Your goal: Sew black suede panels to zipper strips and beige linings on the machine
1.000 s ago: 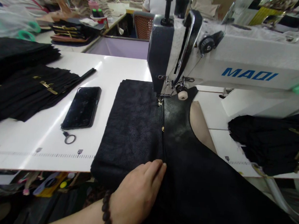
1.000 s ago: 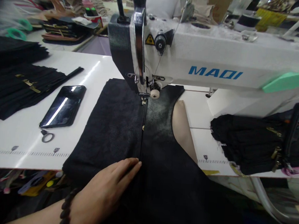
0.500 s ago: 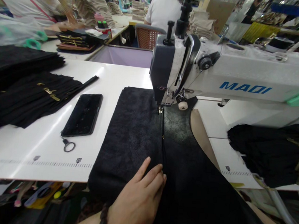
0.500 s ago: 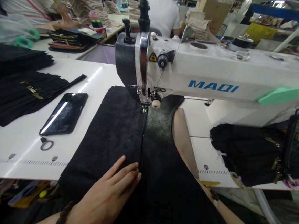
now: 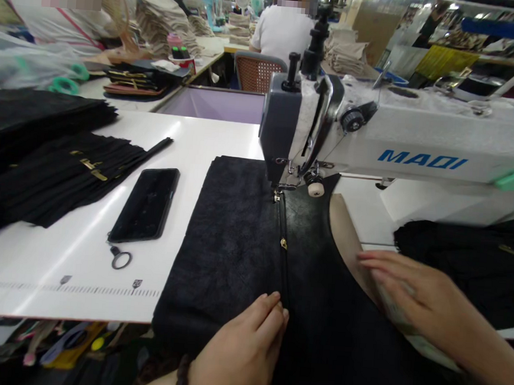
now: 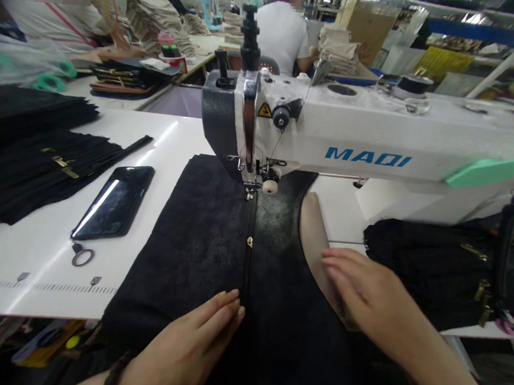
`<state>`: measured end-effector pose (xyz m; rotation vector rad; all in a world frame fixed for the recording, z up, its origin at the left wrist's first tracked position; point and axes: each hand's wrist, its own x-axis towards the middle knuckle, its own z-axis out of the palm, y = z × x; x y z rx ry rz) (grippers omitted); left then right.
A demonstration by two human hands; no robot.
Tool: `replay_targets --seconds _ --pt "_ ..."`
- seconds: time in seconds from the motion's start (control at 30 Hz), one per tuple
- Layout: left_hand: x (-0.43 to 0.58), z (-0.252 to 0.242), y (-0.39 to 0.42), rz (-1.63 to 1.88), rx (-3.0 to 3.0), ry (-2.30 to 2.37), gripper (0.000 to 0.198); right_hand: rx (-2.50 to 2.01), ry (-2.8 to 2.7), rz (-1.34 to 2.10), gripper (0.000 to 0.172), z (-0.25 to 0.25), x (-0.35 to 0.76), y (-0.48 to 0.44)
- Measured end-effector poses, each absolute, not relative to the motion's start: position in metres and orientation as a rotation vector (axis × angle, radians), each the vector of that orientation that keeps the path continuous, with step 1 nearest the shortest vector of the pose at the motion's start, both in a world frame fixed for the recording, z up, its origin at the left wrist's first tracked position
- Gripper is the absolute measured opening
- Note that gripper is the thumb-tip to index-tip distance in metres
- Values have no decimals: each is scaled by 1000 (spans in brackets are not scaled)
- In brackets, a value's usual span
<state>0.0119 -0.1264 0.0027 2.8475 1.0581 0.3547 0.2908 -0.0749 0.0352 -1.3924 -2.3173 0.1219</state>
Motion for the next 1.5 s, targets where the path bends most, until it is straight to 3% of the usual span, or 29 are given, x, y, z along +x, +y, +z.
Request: replay_targets --seconds 0.13,0.27,0.47,1.5 --pt "13 1 -127 367 2855 1047 30 -1286 -2350 75 26 49 266 -69" --pt "15 1 -126 378 2855 1074 30 -1097 -2684 72 42 31 218 -61" --pt "10 -3 -125 369 2954 1029 30 -1195 -2722 20 40 2 202 -58" --pt "9 -14 -112 456 2976 1077 31 -1223 -2666 -13 40 3 196 -47"
